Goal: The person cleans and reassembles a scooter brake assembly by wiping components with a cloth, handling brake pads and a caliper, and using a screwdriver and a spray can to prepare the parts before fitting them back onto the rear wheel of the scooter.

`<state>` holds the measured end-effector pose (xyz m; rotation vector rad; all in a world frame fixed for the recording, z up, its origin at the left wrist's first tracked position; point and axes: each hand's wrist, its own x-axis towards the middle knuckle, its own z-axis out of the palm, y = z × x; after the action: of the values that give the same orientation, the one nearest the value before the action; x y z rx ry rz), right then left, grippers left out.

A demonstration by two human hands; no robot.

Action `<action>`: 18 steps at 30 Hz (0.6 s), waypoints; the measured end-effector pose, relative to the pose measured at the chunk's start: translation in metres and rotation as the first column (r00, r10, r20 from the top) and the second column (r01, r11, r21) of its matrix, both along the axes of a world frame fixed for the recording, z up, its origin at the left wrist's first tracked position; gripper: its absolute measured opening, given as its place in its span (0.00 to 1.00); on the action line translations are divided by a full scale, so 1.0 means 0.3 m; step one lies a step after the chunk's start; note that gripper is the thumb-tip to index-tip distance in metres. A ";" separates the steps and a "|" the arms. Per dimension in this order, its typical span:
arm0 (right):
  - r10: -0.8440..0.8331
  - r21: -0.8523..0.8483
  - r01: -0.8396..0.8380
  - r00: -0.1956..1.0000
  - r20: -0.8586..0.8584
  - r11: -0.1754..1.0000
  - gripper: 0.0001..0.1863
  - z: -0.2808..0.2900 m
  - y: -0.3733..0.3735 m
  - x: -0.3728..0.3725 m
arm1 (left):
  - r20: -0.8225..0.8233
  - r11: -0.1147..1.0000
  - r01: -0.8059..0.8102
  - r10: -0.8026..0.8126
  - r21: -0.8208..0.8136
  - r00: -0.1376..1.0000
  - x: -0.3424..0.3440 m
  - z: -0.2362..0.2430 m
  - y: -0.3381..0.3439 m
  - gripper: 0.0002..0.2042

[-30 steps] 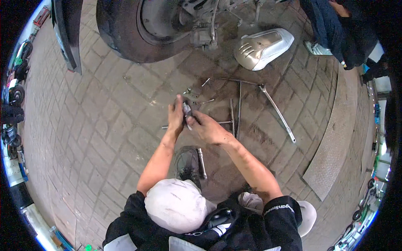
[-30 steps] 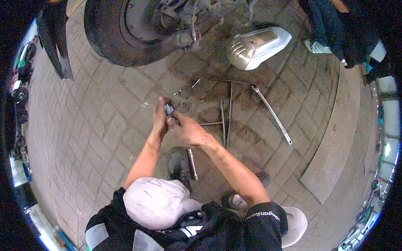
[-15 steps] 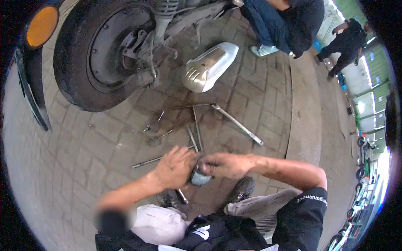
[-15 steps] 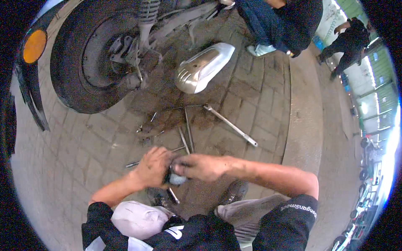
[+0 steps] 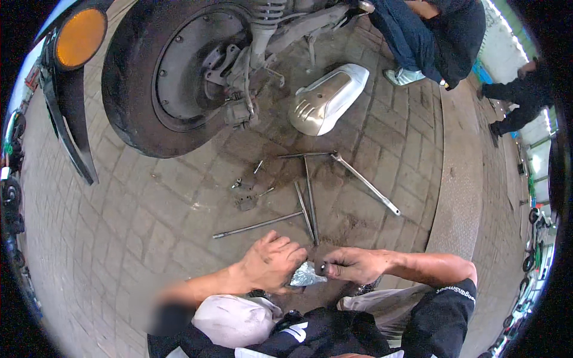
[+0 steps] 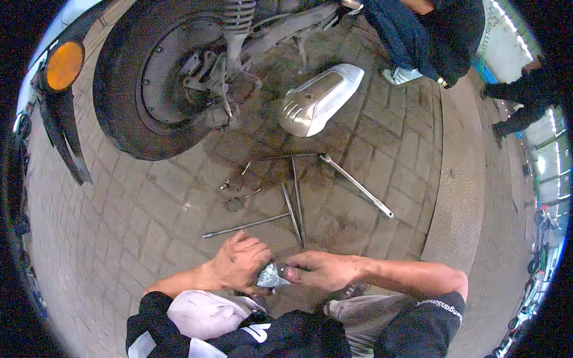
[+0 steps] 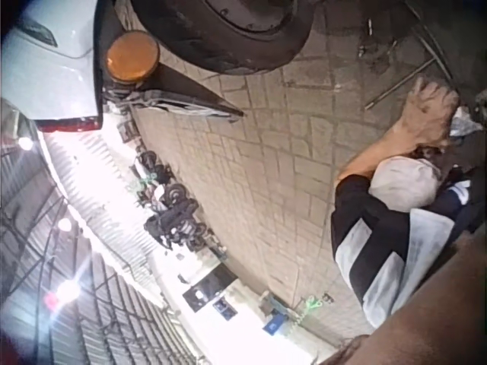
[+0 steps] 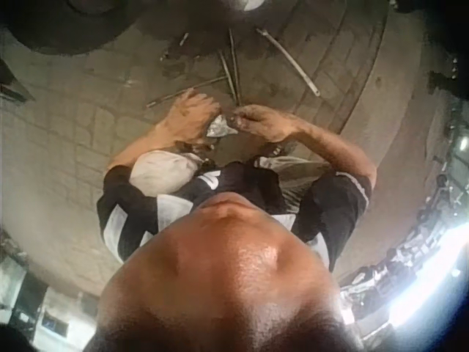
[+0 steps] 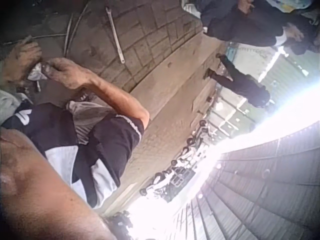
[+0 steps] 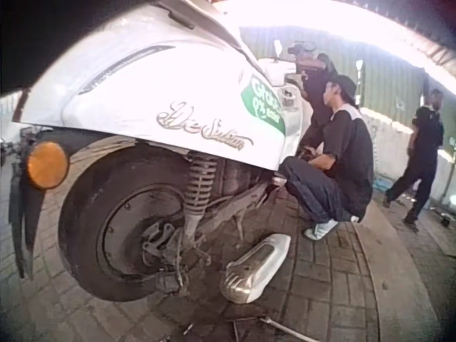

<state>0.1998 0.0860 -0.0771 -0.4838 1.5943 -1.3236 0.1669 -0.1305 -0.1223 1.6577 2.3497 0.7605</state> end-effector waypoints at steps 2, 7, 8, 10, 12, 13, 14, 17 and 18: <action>-0.010 0.103 0.006 0.999 0.040 0.995 0.27 -0.013 0.021 0.014 | 0.006 0.999 -0.015 0.015 0.049 1.000 -0.001 -0.015 0.001 0.27; -0.038 0.098 0.034 0.999 0.037 0.995 0.26 0.000 0.008 0.003 | 0.050 0.976 -0.097 0.089 0.196 0.995 -0.001 -0.048 -0.019 0.26; -0.015 0.168 0.004 0.998 0.064 0.986 0.26 -0.003 0.002 -0.002 | 0.057 0.976 -0.095 0.085 0.198 0.995 -0.001 -0.052 -0.030 0.26; -0.040 0.125 0.039 0.999 0.001 0.991 0.26 -0.008 -0.020 -0.007 | 0.151 0.975 -0.155 0.132 0.156 0.980 -0.002 -0.057 -0.051 0.26; -0.067 0.103 0.082 0.988 -0.138 0.991 0.25 -0.025 -0.042 0.006 | 0.153 0.973 -0.168 0.145 0.155 0.978 -0.002 -0.055 -0.067 0.26; -0.088 0.107 0.104 0.986 -0.145 0.989 0.25 -0.025 -0.051 0.004 | 0.144 0.970 -0.189 0.167 0.153 0.975 -0.008 -0.051 -0.070 0.25; -0.088 0.006 0.089 0.986 -0.143 0.996 0.25 -0.023 -0.060 -0.003 | 0.123 0.965 -0.199 0.179 0.174 0.976 -0.005 -0.074 -0.079 0.26; -0.106 0.034 0.115 0.976 -0.190 0.993 0.23 -0.045 -0.021 0.017 | 0.080 0.969 -0.156 0.143 0.192 0.987 -0.019 -0.078 -0.050 0.26; -0.100 -0.013 0.100 0.959 -0.265 0.995 0.22 -0.063 -0.015 0.025 | 0.105 0.971 -0.191 0.177 0.145 0.979 -0.012 -0.082 -0.043 0.26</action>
<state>0.2075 0.0815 -0.0961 -0.6081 1.8603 -1.3781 0.1633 -0.1432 -0.1470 1.4369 2.4589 1.0547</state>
